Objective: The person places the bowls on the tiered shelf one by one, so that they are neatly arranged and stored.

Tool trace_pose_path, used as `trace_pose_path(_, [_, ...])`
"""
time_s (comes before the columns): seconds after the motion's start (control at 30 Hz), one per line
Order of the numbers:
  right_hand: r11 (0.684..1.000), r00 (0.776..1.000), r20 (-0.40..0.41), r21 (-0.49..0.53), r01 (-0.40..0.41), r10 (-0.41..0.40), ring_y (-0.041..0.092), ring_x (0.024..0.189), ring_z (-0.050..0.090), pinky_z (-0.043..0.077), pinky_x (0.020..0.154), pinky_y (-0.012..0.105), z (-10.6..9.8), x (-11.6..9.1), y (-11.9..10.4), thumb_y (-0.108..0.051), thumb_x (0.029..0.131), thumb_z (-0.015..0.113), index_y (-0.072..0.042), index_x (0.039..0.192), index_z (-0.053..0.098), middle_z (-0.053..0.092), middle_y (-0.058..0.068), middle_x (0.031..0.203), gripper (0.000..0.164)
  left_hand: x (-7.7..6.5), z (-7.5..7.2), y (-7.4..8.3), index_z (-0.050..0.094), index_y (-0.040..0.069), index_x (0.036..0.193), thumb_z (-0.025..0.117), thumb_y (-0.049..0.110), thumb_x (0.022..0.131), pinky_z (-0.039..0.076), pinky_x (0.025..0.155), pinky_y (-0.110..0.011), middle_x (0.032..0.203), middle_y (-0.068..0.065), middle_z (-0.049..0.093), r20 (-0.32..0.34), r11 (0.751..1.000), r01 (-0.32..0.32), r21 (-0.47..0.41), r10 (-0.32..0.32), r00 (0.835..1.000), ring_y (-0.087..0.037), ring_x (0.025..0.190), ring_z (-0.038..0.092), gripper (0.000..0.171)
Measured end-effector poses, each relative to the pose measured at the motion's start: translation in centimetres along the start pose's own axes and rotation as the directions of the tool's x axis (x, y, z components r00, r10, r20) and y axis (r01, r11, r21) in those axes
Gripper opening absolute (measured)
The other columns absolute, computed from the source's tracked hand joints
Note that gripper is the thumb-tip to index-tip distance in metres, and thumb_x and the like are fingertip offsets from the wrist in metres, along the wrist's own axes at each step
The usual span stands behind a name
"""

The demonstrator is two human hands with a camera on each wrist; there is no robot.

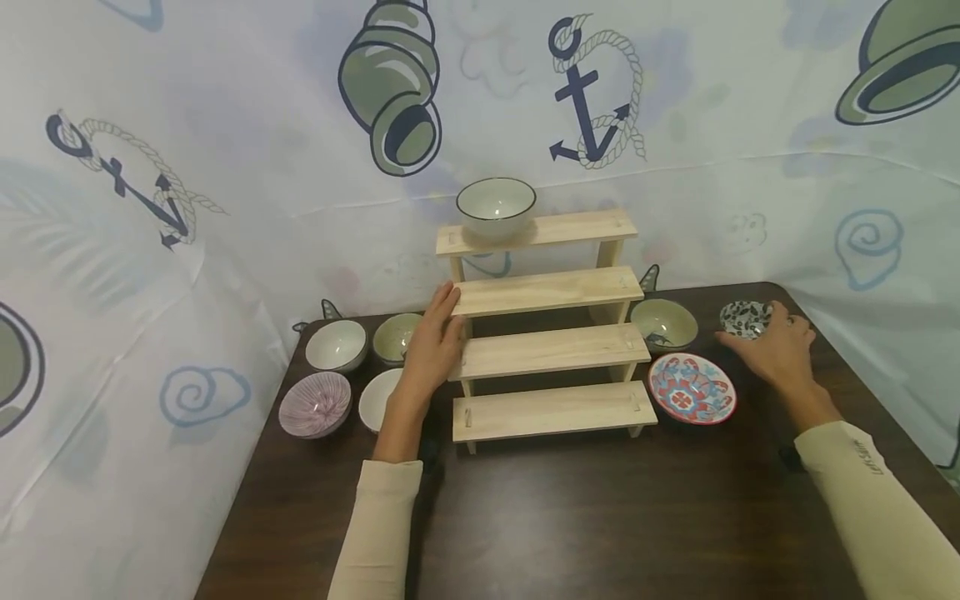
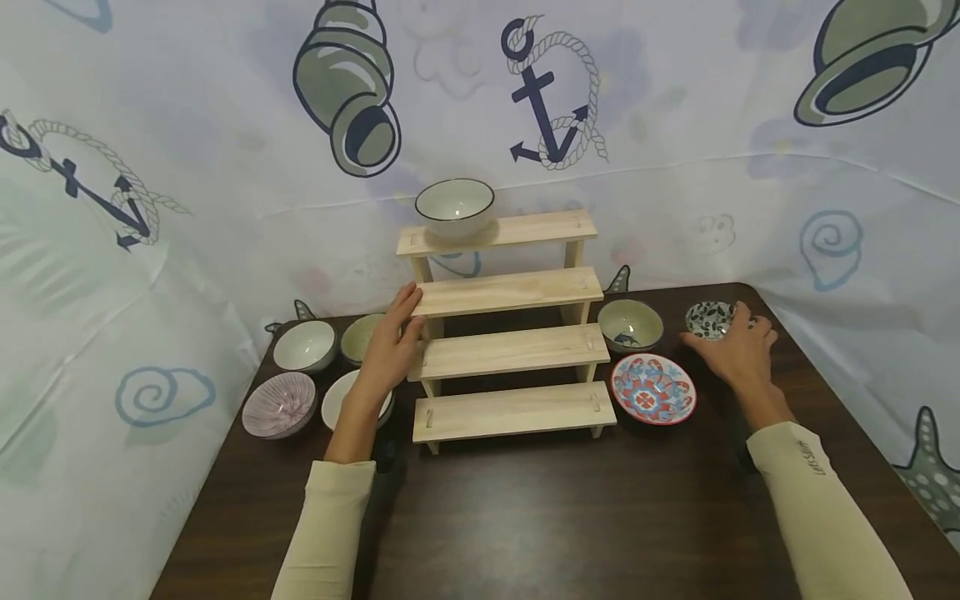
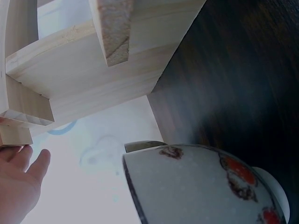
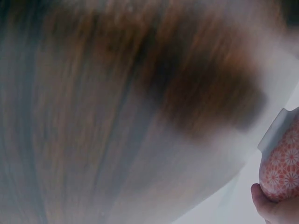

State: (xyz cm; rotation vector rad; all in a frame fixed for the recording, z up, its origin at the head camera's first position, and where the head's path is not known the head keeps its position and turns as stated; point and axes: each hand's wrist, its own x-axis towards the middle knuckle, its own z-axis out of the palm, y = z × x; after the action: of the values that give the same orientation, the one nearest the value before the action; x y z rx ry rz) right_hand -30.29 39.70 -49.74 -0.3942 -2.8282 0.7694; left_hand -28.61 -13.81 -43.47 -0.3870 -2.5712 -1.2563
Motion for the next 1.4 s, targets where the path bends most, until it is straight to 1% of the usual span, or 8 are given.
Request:
trace_pose_path(0.17, [1.0,1.0,-0.001,0.002,-0.004,0.004,0.069,0.136,0.021,0.03,0.103,0.079,-1.0,-0.5,-0.4,-0.061,0.088,0.071,0.008,0.16,0.01,0.019,0.052,0.148,0.117,-0.3,0.0,0.1,0.037,0.012,0.161,0.047,0.027,0.111,0.019,0.131,-0.048,0.173,-0.001,0.025,-0.001,1.0,0.012,-0.006,-0.012,1.0,-0.019,0.162,0.015,0.053])
trace_pose_path(0.33, [1.0,1.0,-0.014,0.026,-0.001,0.001,0.069,0.138,0.02,0.03,0.102,0.079,-1.9,-1.0,-1.1,-0.061,0.089,0.07,0.006,0.161,0.011,0.017,0.05,0.152,0.115,-0.3,0.0,0.1,0.037,0.011,0.161,0.047,0.026,0.111,0.02,0.13,-0.049,0.172,-0.002,0.026,-0.005,1.0,0.001,0.005,-0.001,1.0,-0.022,0.162,0.016,0.053])
trace_pose_path(0.57, [0.999,0.998,-0.052,0.029,0.035,-0.033,0.069,0.136,0.024,0.031,0.101,0.078,-2.8,-1.6,-2.1,-0.06,0.087,0.073,0.007,0.16,0.018,0.02,0.049,0.152,0.113,-0.1,0.2,-0.1,0.037,0.011,0.161,0.048,0.025,0.111,0.02,0.13,-0.049,0.172,-0.003,0.026,-0.005,1.0,0.002,0.015,-0.001,1.0,-0.022,0.162,0.016,0.053])
trace_pose_path(0.67, [0.998,0.997,-0.059,0.031,0.053,-0.051,0.068,0.137,0.024,0.031,0.101,0.078,-3.2,-1.7,-2.5,-0.06,0.087,0.073,0.007,0.16,0.016,0.019,0.049,0.152,0.115,-0.1,0.2,0.0,0.037,0.011,0.161,0.048,0.025,0.111,0.02,0.13,-0.049,0.172,-0.004,0.026,-0.006,1.0,0.0,0.014,0.001,1.0,-0.024,0.162,0.017,0.053])
trace_pose_path(0.87, [0.997,0.996,-0.052,0.004,0.071,-0.07,0.067,0.138,0.024,0.03,0.105,0.077,-3.8,-2.1,-3.4,-0.061,0.086,0.074,0.013,0.158,0.011,0.02,0.049,0.152,0.12,-0.1,0.1,0.3,0.037,0.011,0.161,0.048,0.024,0.11,0.02,0.131,-0.049,0.172,-0.001,0.026,-0.006,1.0,0.007,0.011,-0.007,1.0,-0.023,0.162,0.017,0.053])
trace_pose_path(1.13, [0.992,0.99,-0.068,-0.024,0.122,-0.123,0.066,0.134,0.026,0.029,0.106,0.075,-4.5,-2.8,-4.5,-0.061,0.084,0.076,0.021,0.153,0.014,0.025,0.05,0.147,0.124,-0.2,0.1,0.1,0.036,0.011,0.161,0.047,0.026,0.111,0.019,0.131,-0.049,0.173,-0.002,0.025,0.001,1.0,-0.002,0.005,0.002,1.0,-0.024,0.162,0.015,0.053])
trace_pose_path(1.23, [0.99,0.987,-0.075,-0.031,0.138,-0.14,0.065,0.134,0.027,0.029,0.107,0.074,-4.9,-3.0,-5.0,-0.062,0.083,0.076,0.022,0.152,0.015,0.027,0.05,0.145,0.125,-0.2,0.0,0.1,0.035,0.012,0.162,0.046,0.028,0.111,0.019,0.131,-0.049,0.173,-0.001,0.024,0.007,1.0,0.002,0.012,-0.002,1.0,-0.021,0.163,0.014,0.054])
trace_pose_path(1.4, [0.989,0.985,-0.082,-0.024,0.149,-0.15,0.064,0.134,0.028,0.03,0.106,0.074,-5.4,-3.4,-5.7,-0.063,0.082,0.077,0.021,0.152,0.016,0.028,0.048,0.145,0.125,-0.2,0.0,0.0,0.035,0.014,0.162,0.046,0.029,0.111,0.02,0.13,-0.05,0.173,-0.001,0.023,0.009,1.0,-0.003,0.021,0.003,1.0,-0.021,0.162,0.015,0.054])
